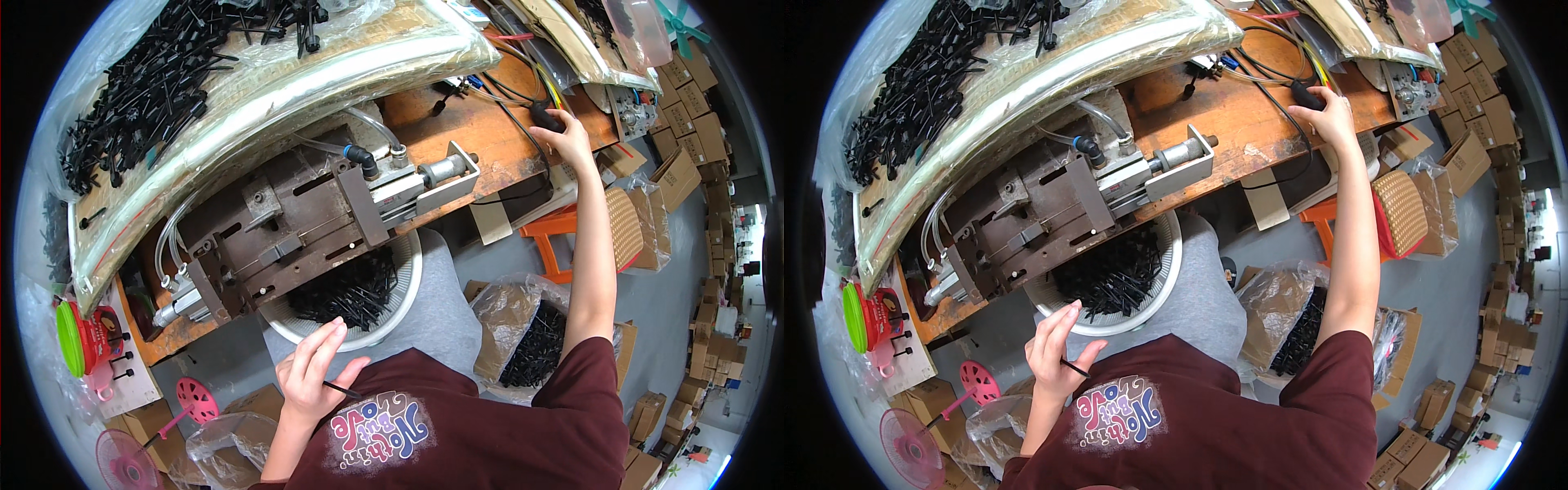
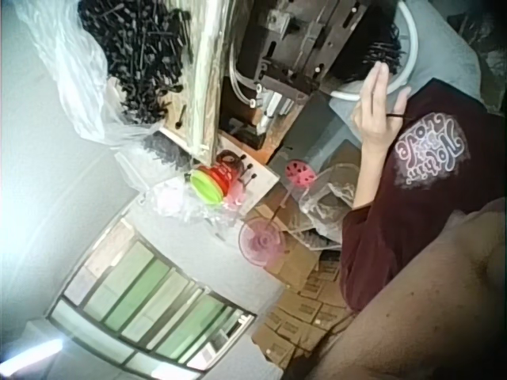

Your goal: Assembling small black plastic components using a pneumatic press machine at a workshop bench.

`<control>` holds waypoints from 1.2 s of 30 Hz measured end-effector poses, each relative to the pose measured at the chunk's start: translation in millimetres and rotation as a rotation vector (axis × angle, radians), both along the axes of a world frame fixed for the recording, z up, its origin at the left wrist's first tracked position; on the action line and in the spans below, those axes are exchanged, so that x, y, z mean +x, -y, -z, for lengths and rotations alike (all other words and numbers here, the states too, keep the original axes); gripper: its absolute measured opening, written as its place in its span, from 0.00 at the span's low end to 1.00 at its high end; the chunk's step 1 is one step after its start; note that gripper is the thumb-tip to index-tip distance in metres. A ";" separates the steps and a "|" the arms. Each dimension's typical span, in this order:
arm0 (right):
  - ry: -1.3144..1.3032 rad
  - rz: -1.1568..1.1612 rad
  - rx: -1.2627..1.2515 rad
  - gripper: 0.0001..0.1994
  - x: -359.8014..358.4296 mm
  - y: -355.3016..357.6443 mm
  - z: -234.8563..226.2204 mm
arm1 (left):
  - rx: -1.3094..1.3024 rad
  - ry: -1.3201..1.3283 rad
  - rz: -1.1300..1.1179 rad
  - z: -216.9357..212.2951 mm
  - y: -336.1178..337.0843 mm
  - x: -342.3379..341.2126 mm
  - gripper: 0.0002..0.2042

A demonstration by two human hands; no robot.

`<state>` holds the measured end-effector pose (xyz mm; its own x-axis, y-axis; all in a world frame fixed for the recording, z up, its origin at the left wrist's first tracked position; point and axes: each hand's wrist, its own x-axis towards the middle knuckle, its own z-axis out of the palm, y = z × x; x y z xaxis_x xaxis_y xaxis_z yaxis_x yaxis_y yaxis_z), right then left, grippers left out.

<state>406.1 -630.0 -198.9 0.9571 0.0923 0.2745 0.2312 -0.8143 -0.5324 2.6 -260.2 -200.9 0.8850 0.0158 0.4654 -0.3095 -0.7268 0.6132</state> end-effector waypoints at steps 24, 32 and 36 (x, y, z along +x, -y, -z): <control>0.998 -1.354 -0.372 0.12 -268.0 -216.0 -88.0 | -0.700 -0.139 -0.219 -60.8 -13.7 0.2 0.14; 0.961 -1.353 -0.003 0.12 -308.3 -274.0 -61.1 | -0.683 0.107 -0.957 -63.6 -108.9 -108.7 0.08; 0.754 -1.355 0.122 0.09 -316.3 -277.3 -45.7 | -0.804 0.291 -1.411 -36.0 -205.4 -223.8 0.12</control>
